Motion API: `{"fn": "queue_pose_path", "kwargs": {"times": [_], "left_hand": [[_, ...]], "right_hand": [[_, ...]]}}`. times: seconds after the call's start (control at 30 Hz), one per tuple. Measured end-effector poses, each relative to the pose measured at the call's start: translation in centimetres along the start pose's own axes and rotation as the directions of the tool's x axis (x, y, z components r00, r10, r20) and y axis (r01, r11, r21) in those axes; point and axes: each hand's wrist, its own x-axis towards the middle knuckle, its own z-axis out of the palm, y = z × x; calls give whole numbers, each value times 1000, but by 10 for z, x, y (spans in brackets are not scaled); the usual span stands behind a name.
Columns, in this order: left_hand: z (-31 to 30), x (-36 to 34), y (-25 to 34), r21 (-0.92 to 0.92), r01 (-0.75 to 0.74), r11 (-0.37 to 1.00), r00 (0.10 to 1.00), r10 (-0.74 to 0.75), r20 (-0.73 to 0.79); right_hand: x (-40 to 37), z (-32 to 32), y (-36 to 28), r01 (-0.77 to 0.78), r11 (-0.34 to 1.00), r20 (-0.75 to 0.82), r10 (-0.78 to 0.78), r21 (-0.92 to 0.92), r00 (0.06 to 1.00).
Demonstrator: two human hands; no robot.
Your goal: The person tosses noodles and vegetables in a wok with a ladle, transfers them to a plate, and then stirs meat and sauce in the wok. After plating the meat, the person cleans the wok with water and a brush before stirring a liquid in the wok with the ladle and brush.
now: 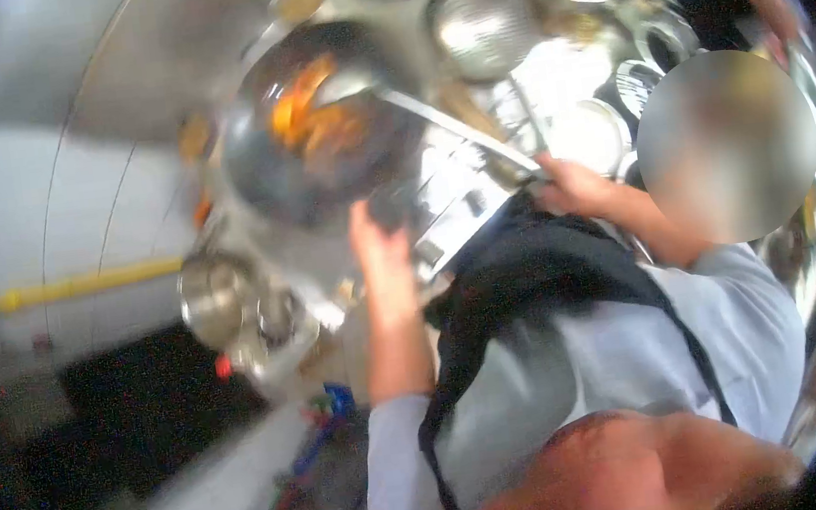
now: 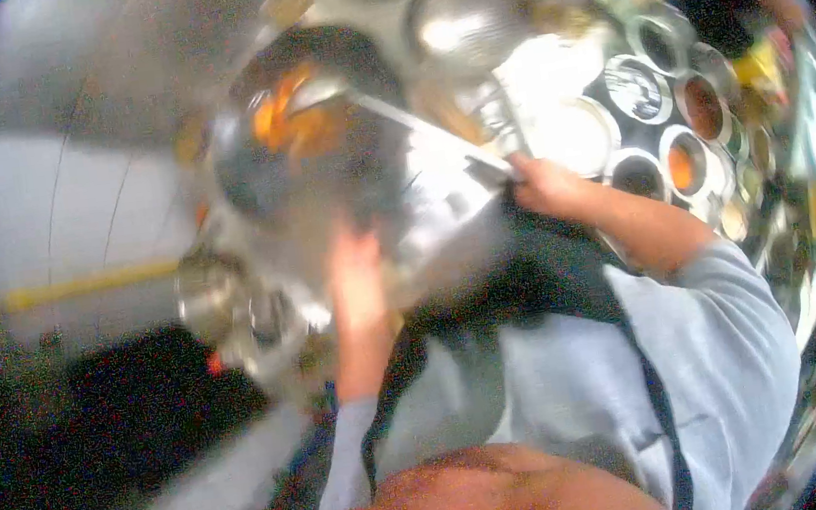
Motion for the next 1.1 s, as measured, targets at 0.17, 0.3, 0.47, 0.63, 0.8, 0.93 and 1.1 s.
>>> {"fn": "queue_pose_path", "kwargs": {"times": [0.17,0.3,0.47,0.63,0.8,0.93,1.1], "left_hand": [[24,27,40,-308,250,918,955,-287,-78],[24,31,35,-287,284,915,941,-323,-97],[31,30,37,-278,299,913,932,-342,-121],[27,29,37,-318,283,905,956,-291,24],[43,5,51,-392,188,901,967,-240,-89],[38,14,46,-429,252,867,953,-299,-43],[56,8,54,-510,197,837,953,-286,-103]], "right_hand": [[-30,4,1,40,991,-324,4,131,946],[-50,-53,15,-228,965,-676,255,130,691],[-33,-206,38,-515,805,-563,290,-293,774],[-5,-255,58,-401,701,-383,194,-590,903],[-90,-190,-13,-347,904,-636,118,-248,763],[-104,-169,-19,76,963,-542,79,257,837],[-41,-118,-78,90,995,-304,-100,-47,947]]}}
